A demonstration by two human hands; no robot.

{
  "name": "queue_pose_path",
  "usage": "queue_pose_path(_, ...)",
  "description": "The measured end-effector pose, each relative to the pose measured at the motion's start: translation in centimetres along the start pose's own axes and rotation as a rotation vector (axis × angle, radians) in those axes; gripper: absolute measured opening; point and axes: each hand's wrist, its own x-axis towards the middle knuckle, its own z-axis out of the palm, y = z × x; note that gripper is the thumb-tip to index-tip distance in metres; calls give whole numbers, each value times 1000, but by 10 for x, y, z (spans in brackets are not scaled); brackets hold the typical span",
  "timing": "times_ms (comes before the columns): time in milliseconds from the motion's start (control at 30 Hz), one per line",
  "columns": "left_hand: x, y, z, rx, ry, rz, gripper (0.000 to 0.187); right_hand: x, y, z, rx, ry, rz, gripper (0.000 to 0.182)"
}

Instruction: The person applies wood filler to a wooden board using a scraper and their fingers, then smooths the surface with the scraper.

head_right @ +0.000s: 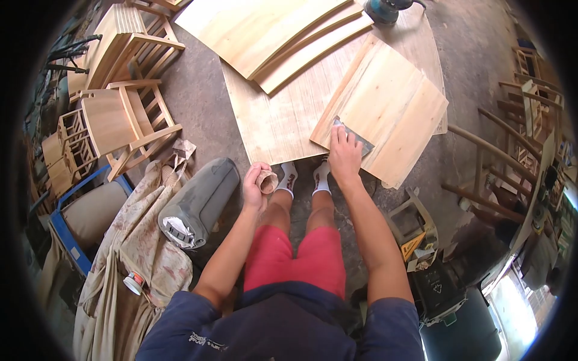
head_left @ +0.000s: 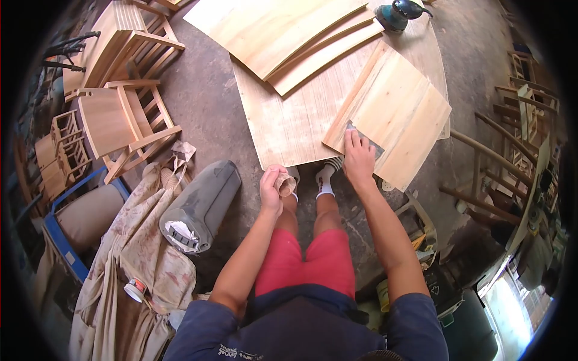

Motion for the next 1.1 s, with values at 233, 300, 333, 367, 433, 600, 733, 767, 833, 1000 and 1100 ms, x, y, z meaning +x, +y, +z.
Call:
queue_pose_path(233, 1, 18, -1, -28, -24, -36, 26, 0, 20, -23, 274, -54, 21, 61)
queue_pose_path(300, 3, 18, -4, -13, -24, -34, 26, 7, 32, -23, 318, -54, 23, 61)
queue_pose_path(333, 5, 18, -6, -4, -25, -32, 26, 11, 37, -22, 342, -54, 25, 61)
queue_pose_path(367, 6, 18, -8, -9, -26, -37, 26, 15, 40, -21, 331, -73, 24, 60)
queue_pose_path(433, 7, 20, -11, -18, -25, -46, 26, 23, 40, -30, 324, -98, 9, 59)
queue_pose_path(600, 11, 21, -19, -9, -33, -44, 26, 30, 39, -28, 380, -183, 24, 63)
queue_pose_path(733, 14, 22, -20, 0, -11, -65, 26, 29, 38, -29, 371, -224, 1, 59)
queue_pose_path(767, 14, 22, -19, 1, -18, -57, 26, 27, 38, -29, 364, -234, -10, 57)
queue_pose_path(833, 16, 25, -18, 6, -35, -40, 26, 26, 40, -37, 469, -266, 40, 58)
queue_pose_path(1000, 18, 26, -18, -19, -16, -67, 26, 23, 57, -38, 570, -146, 137, 60)
queue_pose_path(1100, 22, 23, -18, 0, -14, -65, 25, 39, 76, -31, 510, -47, 194, 60)
